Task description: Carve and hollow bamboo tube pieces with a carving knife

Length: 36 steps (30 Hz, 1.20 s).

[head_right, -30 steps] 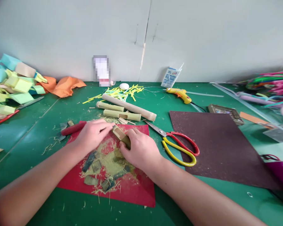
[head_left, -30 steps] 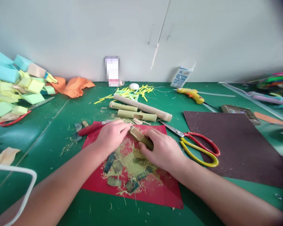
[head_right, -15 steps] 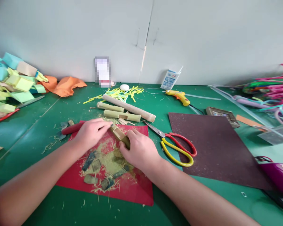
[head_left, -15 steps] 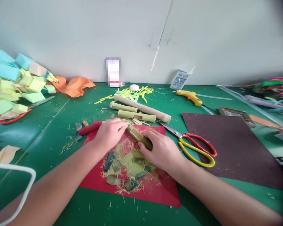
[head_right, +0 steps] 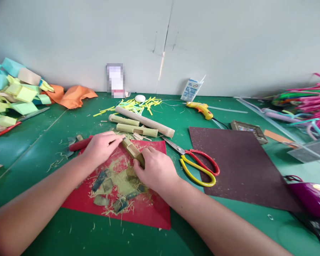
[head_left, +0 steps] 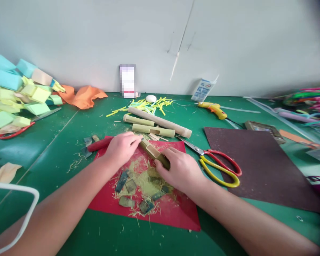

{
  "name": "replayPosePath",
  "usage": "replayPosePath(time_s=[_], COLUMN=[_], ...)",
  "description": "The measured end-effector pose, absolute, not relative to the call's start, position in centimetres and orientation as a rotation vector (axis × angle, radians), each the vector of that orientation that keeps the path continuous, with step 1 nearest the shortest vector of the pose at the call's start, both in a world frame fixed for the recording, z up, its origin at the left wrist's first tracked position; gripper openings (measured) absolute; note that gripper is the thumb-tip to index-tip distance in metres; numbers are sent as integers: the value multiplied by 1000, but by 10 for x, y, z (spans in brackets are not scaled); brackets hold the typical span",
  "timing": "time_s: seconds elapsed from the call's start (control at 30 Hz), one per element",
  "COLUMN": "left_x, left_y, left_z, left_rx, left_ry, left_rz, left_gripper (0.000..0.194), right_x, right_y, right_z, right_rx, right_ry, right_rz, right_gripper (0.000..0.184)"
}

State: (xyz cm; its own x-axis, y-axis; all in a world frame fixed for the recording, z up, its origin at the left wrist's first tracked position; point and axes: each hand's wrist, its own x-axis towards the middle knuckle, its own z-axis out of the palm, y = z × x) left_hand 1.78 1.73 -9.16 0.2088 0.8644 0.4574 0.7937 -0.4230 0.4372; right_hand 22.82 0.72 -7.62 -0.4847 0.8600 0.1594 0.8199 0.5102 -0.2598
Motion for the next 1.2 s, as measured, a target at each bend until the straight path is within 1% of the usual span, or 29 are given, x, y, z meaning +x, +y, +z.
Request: replayPosePath(time_s=[0.13, 0.33, 0.57, 0.67, 0.83, 0.97, 1.2], left_x=[13, 8, 20, 23, 23, 30, 9], left_y=[22, 25, 21, 20, 17, 12, 22], left_z=[-92, -90, -92, -91, -92, -92, -88], left_rx=[2331, 2291, 2325, 2392, 2416, 2466, 2381], left_ry=[1653, 1639, 1563, 1474, 1544, 1437, 1535], left_rz=[1016, 1149, 1129, 1089, 1101, 1018, 1316], left_gripper=[21, 14, 11, 12, 16, 16, 14], right_x=[229, 231, 228, 226, 226, 226, 225], right_y=[5, 9, 9, 8, 9, 10, 11], right_z=[-74, -77, -78, -78, -78, -78, -78], right_rx=[-1430, -1409, -1475, -1460, -1442, -1430, -1433], right_ry=[-2470, -2462, -2427, -2419, -2424, -2423, -2429], right_rz=[122, 210, 211, 224, 271, 307, 355], right_gripper=[23, 22, 22, 19, 19, 19, 19])
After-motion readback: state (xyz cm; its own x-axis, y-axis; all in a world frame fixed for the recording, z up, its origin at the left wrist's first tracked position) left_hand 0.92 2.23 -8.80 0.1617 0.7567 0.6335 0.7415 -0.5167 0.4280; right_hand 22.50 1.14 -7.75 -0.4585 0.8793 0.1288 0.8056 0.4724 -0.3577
